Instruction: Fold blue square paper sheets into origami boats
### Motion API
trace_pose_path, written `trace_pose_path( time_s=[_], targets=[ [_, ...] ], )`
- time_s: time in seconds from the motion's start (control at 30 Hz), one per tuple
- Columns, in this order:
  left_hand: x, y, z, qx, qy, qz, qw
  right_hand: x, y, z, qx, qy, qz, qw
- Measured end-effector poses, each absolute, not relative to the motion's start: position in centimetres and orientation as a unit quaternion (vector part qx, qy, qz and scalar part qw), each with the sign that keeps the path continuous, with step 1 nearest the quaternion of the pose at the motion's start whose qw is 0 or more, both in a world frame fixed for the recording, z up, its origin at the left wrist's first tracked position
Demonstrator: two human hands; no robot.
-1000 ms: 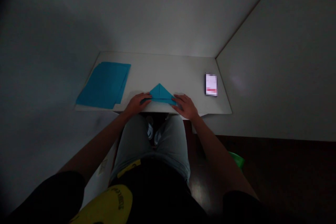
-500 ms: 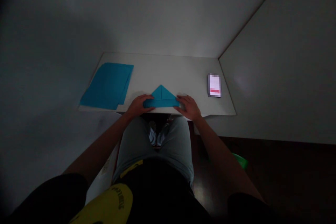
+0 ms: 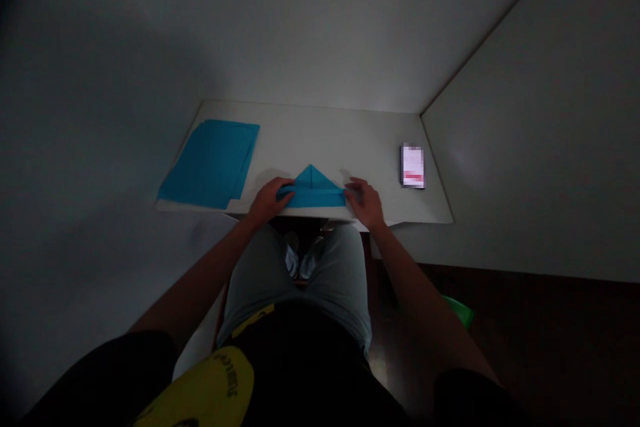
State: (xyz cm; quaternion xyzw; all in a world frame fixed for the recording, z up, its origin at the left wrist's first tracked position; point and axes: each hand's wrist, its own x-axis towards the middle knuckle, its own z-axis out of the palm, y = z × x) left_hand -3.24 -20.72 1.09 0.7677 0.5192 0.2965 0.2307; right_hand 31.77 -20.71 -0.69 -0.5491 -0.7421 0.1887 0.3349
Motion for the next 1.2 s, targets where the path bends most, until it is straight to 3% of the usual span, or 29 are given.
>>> trace_pose_path(
  time_s=[0.13, 0.3, 0.47, 0.6, 0.9, 1.2],
  targets=[
    [-3.0, -20.8, 1.3, 0.759, 0.539, 0.301, 0.205, 31.2, -20.4, -1.0, -0.576, -0.71, 0.194, 0.357],
    [-2.8, -20.7, 1.3, 0.775, 0.523, 0.295, 0.196, 28.4, -22.4, 1.1, -0.591, -0.714, 0.072, 0.369],
    [-2.7, -21.0, 1.1, 0.797, 0.519, 0.276, 0.137, 23.4, -25.0, 2.3, -0.46, -0.853, 0.091, 0.23],
    [-2.2, -21.4, 1.6, 0.812, 0.529, 0.231, 0.088, 21.4, -24.5, 1.1, -0.43, -0.877, 0.111, 0.186],
    [-1.9, -21.5, 2.2, 0.825, 0.527, 0.181, 0.091, 27.1, -22.1, -0.3, -0.498, -0.845, 0.104, 0.168],
    [-5.0, -26.5, 0.8, 0.851, 0.472, 0.2, 0.116, 29.4, -25.8, -0.7, -0.464, -0.867, 0.06, 0.172]
  ],
)
